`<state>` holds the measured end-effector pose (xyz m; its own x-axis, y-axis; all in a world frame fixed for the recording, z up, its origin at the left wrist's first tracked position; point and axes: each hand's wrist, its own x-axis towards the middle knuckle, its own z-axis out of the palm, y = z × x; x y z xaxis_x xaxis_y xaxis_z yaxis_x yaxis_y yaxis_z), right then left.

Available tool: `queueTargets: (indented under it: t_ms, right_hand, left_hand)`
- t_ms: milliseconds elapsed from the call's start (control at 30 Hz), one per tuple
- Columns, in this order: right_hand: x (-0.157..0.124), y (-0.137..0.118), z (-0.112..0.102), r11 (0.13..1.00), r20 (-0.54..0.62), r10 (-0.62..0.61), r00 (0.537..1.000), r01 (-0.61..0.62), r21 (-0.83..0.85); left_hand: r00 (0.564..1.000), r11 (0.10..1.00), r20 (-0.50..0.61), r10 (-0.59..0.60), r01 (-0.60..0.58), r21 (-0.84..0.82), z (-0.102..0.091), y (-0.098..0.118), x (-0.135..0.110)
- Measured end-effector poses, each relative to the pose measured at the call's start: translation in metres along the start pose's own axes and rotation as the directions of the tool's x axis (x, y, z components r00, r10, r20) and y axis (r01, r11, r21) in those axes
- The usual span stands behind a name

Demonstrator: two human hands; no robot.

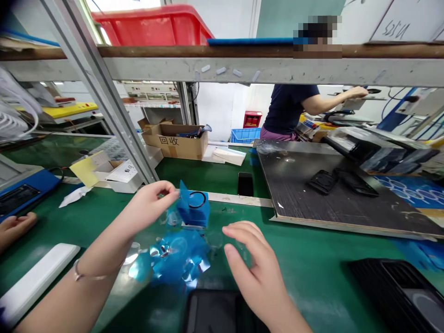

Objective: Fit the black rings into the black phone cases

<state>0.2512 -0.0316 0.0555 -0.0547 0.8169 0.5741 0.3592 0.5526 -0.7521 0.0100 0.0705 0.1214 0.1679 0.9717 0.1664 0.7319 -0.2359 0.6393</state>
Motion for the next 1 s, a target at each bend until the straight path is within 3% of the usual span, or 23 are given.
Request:
queueTargets:
  t_ms: [133,367,533,700,833,1000]
  right_hand:
    - [0.004,0.001,-0.006,0.999,0.033,-0.048,0.998,0.048,0.003]
    - [0.048,0.008,0.010,0.988,0.114,-0.104,0.988,0.115,-0.100]
    - [0.092,0.014,0.043,0.976,0.272,0.027,0.962,0.033,-0.213]
    - [0.116,0.015,0.067,0.963,0.359,0.126,0.925,-0.026,-0.269]
    - [0.126,0.018,0.079,0.923,0.361,0.219,0.906,-0.073,-0.378]
    - [0.129,0.018,0.094,0.891,0.339,0.251,0.907,-0.080,-0.447]
  left_hand:
    - [0.993,0.992,0.086,-0.078,0.069,0.106,0.006,-0.007,0.037]
    - [0.981,0.982,0.164,-0.103,0.075,0.172,0.013,-0.001,0.051]
    - [0.973,0.996,0.216,-0.075,0.063,0.064,0.010,-0.006,0.051]
    - [0.969,0.977,0.240,-0.065,0.111,-0.180,0.006,-0.018,0.044]
    - [0.982,0.938,0.187,-0.035,0.097,-0.333,0.009,-0.031,0.034]
    - [0.995,0.933,0.035,0.091,-0.073,-0.353,0.028,-0.047,0.013]
